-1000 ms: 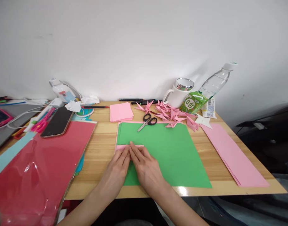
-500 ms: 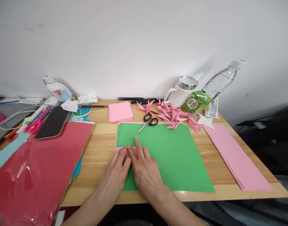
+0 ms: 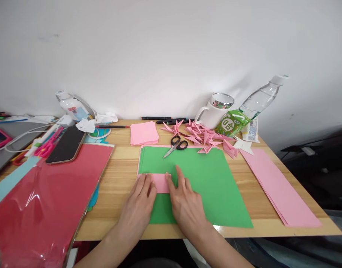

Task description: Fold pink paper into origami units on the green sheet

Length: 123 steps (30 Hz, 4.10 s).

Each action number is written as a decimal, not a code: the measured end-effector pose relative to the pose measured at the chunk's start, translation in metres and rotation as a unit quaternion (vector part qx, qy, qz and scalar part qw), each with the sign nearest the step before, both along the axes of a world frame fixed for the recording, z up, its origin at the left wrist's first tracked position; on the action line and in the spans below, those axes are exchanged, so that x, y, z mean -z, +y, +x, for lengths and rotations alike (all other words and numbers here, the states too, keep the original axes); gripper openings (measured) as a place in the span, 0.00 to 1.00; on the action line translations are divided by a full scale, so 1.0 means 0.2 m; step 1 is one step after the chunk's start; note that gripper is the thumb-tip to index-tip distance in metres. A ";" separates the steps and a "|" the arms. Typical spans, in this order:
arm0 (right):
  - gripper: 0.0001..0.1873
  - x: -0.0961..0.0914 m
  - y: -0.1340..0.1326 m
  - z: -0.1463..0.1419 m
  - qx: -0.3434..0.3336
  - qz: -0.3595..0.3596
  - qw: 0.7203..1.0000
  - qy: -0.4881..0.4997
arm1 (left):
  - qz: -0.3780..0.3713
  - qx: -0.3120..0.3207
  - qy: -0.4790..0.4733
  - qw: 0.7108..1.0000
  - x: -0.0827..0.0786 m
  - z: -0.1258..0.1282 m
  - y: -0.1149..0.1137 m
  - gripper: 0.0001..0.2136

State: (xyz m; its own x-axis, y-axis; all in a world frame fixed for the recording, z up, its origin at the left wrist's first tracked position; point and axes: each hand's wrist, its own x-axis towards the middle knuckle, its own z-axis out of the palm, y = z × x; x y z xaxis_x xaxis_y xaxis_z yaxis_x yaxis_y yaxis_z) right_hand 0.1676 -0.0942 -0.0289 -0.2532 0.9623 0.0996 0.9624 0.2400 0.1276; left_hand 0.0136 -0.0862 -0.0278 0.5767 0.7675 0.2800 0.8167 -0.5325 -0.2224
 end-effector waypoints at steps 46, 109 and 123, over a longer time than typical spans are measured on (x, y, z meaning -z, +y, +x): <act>0.18 0.02 0.09 0.21 -0.031 -0.007 0.982 0.186 | -0.181 -0.066 -0.110 0.975 -0.13 -0.09 0.03 0.08; 0.20 -0.16 0.74 0.27 -0.238 -0.011 0.971 0.013 | -0.533 -0.025 -0.664 0.524 -0.21 -0.29 0.44 0.13; 0.25 -0.21 0.47 -0.12 0.002 -0.143 0.661 0.737 | -0.399 -0.022 -0.790 0.465 -0.20 -0.28 0.46 0.08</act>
State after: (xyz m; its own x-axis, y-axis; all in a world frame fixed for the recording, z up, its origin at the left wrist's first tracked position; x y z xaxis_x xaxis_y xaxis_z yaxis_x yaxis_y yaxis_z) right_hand 0.1429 -0.0006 0.0130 -0.0814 0.9955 0.0489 -0.0085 0.0484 -0.9988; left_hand -0.0422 0.0053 0.0120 0.1147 0.9918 -0.0568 -0.3603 0.0948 0.9280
